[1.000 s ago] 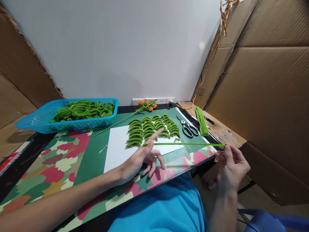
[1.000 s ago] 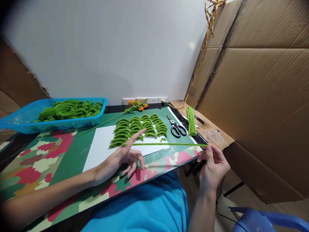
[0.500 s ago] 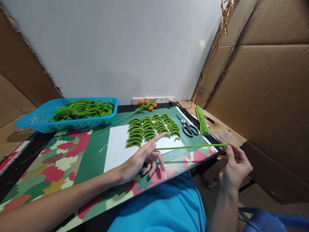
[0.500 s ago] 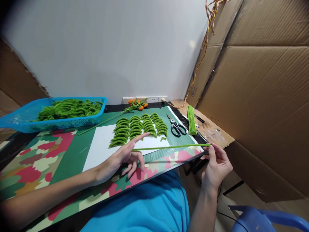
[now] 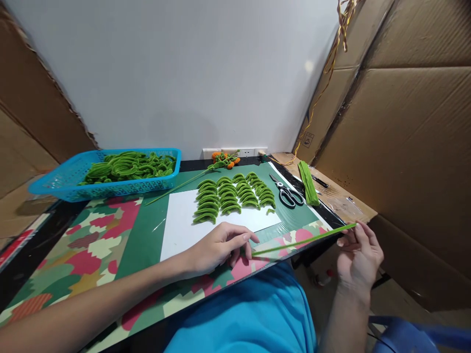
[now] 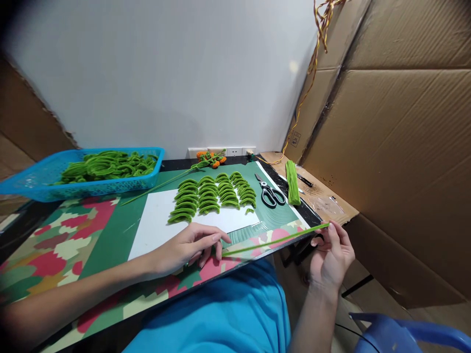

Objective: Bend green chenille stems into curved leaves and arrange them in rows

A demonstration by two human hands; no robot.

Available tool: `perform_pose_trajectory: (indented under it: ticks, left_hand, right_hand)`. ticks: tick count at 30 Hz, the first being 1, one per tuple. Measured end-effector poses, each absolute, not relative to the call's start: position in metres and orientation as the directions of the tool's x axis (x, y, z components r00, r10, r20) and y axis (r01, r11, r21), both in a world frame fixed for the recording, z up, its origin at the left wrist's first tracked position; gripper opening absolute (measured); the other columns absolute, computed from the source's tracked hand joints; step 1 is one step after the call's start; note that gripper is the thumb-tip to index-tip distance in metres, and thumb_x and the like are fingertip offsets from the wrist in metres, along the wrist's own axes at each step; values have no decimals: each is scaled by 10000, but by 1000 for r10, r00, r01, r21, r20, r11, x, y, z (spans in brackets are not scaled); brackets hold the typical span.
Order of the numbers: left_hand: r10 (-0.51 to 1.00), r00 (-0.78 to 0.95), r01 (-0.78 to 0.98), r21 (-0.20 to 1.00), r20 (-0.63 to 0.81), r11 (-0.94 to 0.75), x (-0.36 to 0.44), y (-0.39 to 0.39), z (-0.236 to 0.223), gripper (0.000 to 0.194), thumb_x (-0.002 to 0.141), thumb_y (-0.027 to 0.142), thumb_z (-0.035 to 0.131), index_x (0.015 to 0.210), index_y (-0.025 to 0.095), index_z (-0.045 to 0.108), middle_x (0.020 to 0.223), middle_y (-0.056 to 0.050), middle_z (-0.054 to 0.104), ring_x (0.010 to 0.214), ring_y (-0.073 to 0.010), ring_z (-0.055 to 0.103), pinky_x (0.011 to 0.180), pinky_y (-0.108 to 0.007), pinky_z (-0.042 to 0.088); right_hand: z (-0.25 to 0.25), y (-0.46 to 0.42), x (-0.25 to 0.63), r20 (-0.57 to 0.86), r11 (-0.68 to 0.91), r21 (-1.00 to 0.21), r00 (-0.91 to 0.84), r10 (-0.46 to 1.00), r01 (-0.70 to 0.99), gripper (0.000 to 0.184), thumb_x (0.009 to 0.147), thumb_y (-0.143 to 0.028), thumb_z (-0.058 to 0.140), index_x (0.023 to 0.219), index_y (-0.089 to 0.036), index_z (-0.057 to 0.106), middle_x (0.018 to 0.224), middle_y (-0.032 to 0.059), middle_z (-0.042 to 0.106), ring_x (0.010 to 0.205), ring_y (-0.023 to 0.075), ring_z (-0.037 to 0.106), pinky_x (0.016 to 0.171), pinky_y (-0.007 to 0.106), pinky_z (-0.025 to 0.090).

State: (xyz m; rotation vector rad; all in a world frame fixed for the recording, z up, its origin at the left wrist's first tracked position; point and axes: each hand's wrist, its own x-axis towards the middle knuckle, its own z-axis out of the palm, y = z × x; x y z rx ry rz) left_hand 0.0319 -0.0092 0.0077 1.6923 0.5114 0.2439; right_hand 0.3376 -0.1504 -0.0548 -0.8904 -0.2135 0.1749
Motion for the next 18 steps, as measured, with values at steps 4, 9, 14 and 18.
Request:
perform_pose_trajectory:
  ticks: [4, 9, 14, 18]
  left_hand:
    - [436, 888, 217, 968, -142, -126, 32, -9, 9, 483, 1073, 539, 564, 1124, 107, 773, 952, -135, 829, 575, -116, 545, 580, -252, 438]
    - [502, 861, 219, 952, -86, -212, 34, -13, 6, 470, 978, 506, 726, 1287, 152, 709, 751, 4, 678, 611, -123, 510, 592, -238, 397]
    - [452, 888, 265, 901, -89, -343, 34, -13, 7, 453, 912, 550, 795, 1155, 169, 761, 682, 47, 542, 612, -121, 456, 583, -233, 350]
    - [397, 908, 277, 903, -134, -329, 33, -7, 10, 439, 1040, 579, 601, 1109, 192, 796, 754, -16, 673, 720, -172, 599, 684, -255, 447]
  right_hand:
    - [-57, -151, 342, 96, 639, -764, 965, 246, -87, 400, 591, -294, 973, 889, -156, 744, 767, -13, 751, 579, 104, 667, 395, 158, 458]
    - [-63, -151, 348, 64, 663, -741, 970, 236, -112, 397, 619, -290, 969, 908, -167, 726, 803, -26, 747, 540, 70, 638, 374, 133, 415]
    - [-67, -148, 354, 103, 672, -737, 969, 223, -76, 436, 650, -354, 980, 950, -177, 718, 783, -50, 742, 508, 46, 622, 373, 100, 413]
    - [-69, -146, 357, 151, 668, -743, 961, 232, -45, 438, 676, -382, 979, 970, -184, 722, 783, -47, 745, 513, 52, 651, 386, 96, 450]
